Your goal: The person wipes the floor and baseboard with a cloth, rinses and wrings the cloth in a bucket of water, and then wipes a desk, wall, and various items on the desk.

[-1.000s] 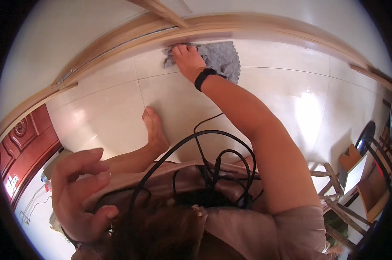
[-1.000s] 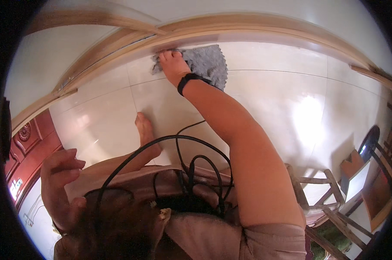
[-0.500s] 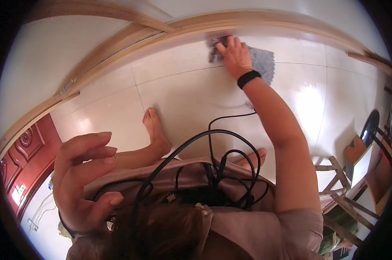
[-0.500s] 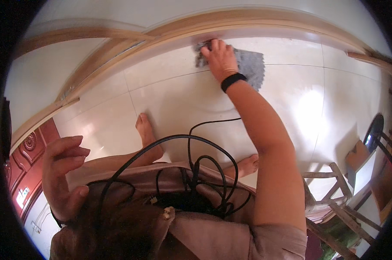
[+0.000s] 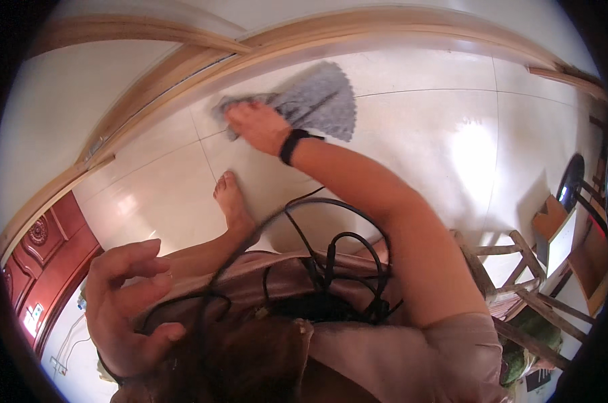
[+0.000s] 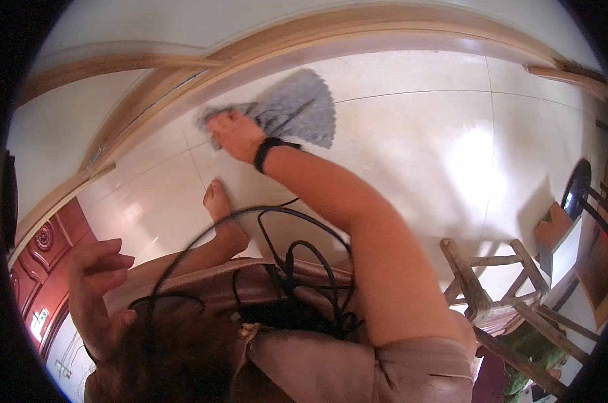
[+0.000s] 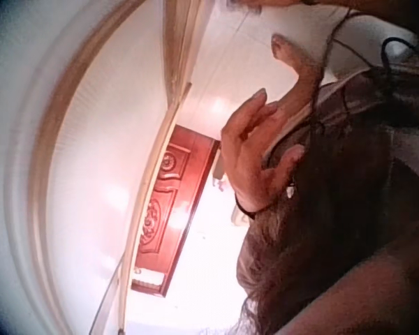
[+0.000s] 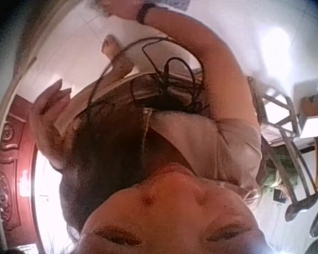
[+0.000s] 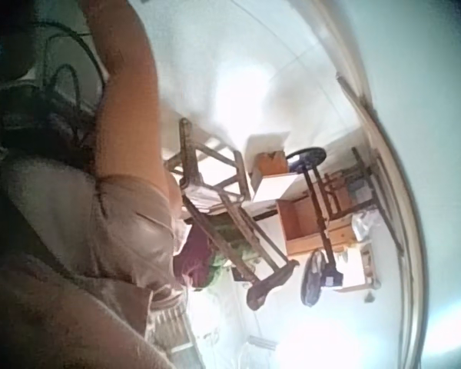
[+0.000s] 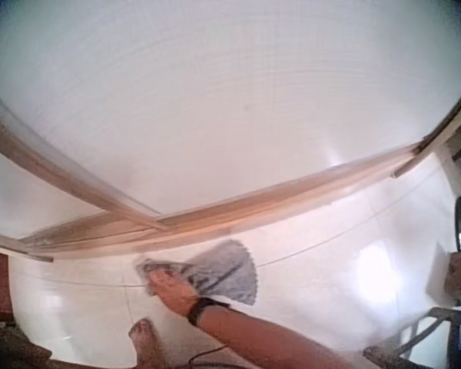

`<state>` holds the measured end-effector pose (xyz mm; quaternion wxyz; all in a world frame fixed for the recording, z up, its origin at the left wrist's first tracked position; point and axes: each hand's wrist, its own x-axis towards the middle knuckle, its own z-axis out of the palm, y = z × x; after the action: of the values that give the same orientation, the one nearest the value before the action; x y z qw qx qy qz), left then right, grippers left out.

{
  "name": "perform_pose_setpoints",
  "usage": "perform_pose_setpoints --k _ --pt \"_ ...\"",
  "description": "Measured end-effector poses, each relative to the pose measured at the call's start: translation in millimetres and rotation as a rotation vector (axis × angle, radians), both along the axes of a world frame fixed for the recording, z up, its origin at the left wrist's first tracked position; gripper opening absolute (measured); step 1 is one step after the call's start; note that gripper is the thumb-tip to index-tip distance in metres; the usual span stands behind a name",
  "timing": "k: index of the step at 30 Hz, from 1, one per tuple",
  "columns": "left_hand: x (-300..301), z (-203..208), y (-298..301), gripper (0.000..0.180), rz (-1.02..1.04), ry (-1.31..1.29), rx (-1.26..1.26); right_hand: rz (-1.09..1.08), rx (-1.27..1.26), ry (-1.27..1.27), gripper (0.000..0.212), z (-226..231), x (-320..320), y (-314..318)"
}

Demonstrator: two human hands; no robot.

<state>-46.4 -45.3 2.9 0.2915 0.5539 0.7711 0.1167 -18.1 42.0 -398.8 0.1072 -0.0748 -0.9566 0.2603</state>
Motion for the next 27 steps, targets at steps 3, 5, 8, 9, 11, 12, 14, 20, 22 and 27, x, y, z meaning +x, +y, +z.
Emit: perform_pose_setpoints --k 3,5,8,9,11,12,14,20,22,27 --pt "6.7 5.7 5.6 0.044 -0.002 -0.001 -0.005 0.142 0.127 -0.088 0.045 -17.1 -17.8 -19.6" --pt "5.0 3.4 16.6 0.043 -0.077 -0.042 -0.014 0.199 0.123 -0.14 0.049 -33.5 -26.1 -15.6" --pt "7.0 0.0 22.5 0.041 -0.096 -0.056 -0.004 0.074 0.061 -0.296 0.054 -40.7 -17.9 0.4" --pt "5.6 -2.0 23.2 0.041 -0.091 -0.049 -0.003 -0.006 0.082 -0.271 0.054 -45.9 -8.3 14.5" --pt "5.9 -3.0 20.3 0.04 -0.049 -0.059 0.034 -0.052 0.112 -0.228 0.055 -34.7 18.4 42.7" --pt "7.3 0.4 20.8 0.039 -0.069 -0.039 0.032 -0.068 0.103 -0.211 0.057 -29.0 38.2 51.6" --pt "9.7 3.5 22.8 0.04 -0.09 0.007 0.02 -0.118 0.091 -0.177 0.06 -24.3 75.9 73.7" --pt "6.8 35.1 -2.1 0.043 0.23 0.211 0.132 -0.307 0.201 -0.329 0.056 -7.3 165.9 123.8" --pt "-3.2 31.7 -10.2 0.043 0.273 0.16 0.194 -0.323 0.212 -0.315 0.053 -13.6 180.6 138.2" --pt "-9.7 41.3 -38.5 0.042 0.355 0.117 0.237 -0.214 0.17 -0.31 0.048 9.7 130.5 122.0"
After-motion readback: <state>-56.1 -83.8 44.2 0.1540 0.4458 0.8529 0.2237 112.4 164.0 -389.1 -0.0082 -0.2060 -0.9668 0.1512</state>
